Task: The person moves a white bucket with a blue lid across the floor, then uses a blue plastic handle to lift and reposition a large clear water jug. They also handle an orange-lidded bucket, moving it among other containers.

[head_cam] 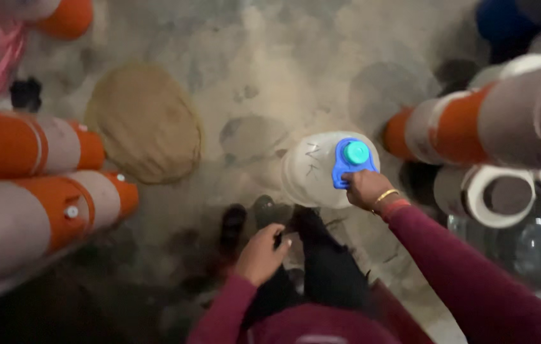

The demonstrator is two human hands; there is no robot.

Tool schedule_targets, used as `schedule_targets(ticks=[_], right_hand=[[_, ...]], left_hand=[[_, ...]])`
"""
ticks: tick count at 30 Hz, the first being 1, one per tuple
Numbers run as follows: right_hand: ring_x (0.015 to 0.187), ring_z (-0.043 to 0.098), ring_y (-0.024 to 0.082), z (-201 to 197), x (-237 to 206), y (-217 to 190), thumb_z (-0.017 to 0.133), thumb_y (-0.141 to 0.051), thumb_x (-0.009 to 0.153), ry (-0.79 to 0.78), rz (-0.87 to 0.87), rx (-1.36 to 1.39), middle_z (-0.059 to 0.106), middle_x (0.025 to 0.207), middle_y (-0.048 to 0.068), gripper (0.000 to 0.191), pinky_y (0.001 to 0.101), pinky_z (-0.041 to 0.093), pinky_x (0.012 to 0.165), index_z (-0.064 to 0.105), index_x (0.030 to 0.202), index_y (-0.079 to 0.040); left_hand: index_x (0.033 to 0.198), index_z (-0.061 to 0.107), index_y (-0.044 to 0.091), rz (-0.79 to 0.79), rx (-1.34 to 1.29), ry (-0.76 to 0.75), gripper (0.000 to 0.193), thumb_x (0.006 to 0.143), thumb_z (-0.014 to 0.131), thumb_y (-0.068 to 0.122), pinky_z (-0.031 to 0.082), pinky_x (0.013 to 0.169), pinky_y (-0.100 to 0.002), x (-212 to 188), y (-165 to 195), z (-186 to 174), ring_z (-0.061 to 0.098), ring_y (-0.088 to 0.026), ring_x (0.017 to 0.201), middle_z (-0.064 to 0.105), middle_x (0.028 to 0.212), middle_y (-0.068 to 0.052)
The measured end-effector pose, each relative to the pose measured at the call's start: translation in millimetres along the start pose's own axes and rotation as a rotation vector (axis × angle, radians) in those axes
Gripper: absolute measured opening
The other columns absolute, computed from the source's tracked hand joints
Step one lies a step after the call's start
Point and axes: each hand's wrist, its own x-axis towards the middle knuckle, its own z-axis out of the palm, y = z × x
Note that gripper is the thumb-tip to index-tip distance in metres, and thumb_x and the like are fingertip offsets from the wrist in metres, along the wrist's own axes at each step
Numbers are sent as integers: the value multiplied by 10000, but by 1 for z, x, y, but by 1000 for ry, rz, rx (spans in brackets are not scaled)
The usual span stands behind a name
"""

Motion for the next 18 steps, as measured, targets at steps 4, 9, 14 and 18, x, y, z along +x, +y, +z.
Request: schedule_targets(ticks=[4,9,14,18], right_hand=[[860,694,425,11,89,14,651,-174,777,-27,-83,21,733,878,194,261,542,560,763,720,1024,-128],[864,718,431,46,181,31,666,-249,838,-51,22,75,730,944,218,351,517,580,795,696,1164,-121],[881,696,419,86,211,34,737,-393,855,-22,-144,85,742,935,190,433,521,555,775,665,1109,-50],[877,700,402,115,201,23,702,-422,922,0,-195,32,735,942,174,367,512,553,782,673,1041,-76]], left_hand=[[1343,593,106,-261,-238,50,471,932,646,331,561,976,-400,-16,-31,8,687,-249,1193,671,1323,-87],[1394,570,152,-672,-322,-8,456,980,645,329,527,1059,-373,-14,-76,48,676,-216,1221,685,1337,-71],[1369,582,177,-696,-411,32,425,968,650,303,521,1036,-356,20,-104,99,677,-192,1192,691,1295,-48],[1294,630,170,-497,-474,138,391,916,678,258,553,950,-356,42,-121,118,726,-195,1104,740,1170,-55]])
